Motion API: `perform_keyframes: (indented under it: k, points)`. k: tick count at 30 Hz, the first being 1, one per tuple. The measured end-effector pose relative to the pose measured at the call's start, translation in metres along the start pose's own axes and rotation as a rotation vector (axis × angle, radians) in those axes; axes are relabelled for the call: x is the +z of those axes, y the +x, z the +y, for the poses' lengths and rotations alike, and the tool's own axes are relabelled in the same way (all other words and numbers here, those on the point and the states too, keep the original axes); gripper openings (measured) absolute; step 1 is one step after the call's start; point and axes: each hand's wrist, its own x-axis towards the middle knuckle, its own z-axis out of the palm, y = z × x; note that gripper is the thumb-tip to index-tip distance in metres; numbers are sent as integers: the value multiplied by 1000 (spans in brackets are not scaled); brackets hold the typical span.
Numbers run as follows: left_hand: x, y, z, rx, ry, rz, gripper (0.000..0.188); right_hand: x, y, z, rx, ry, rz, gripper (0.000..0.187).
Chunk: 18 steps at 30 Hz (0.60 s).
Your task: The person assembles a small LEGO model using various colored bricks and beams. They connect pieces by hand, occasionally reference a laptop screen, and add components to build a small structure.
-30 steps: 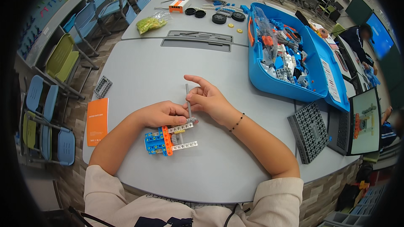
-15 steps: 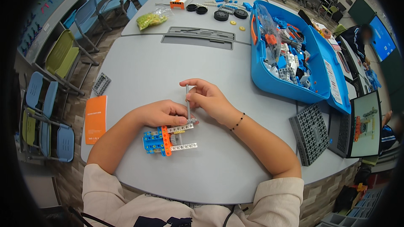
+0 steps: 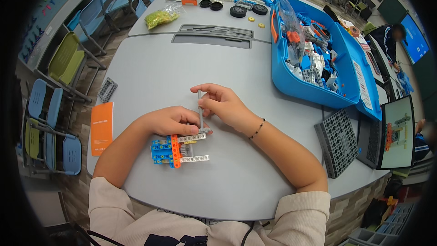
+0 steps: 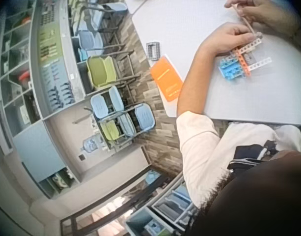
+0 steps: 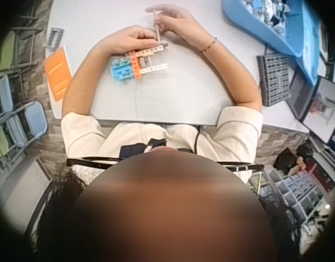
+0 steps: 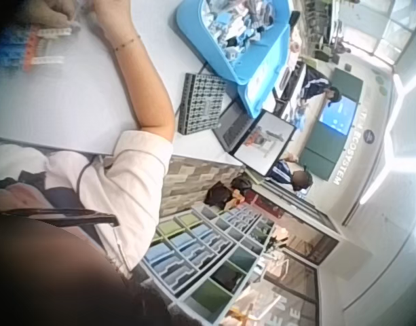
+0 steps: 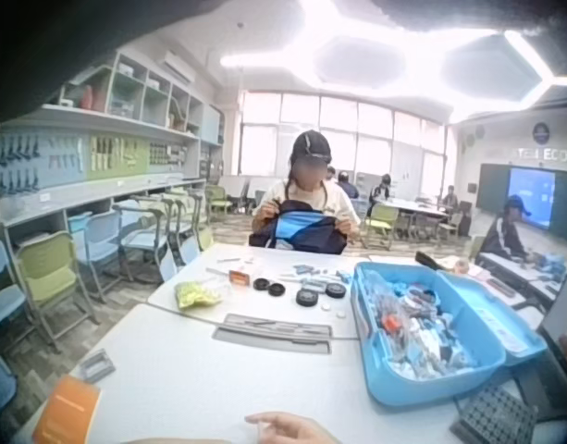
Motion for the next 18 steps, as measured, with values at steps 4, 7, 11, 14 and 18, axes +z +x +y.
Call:
perform_keyframes:
  k: [4,7,11,14,18]
  points:
    - [0,0,1,-10,66,7,32,1,-1,-3,9,-26,-39,36]
    - [3,-1,0,43,98,16,34,2,-3,-1,-23,-23,-68,35]
    - [4,-3,4,-9,143,-49,28,2,-12,5,-89,-3,-104,35]
    - [8,-6,9,-49,258,-82,28,4,-23,9,-132,15,-125,36]
    - [13,-8,8,32,262,-102,39,5,-33,10,-114,5,-162,37]
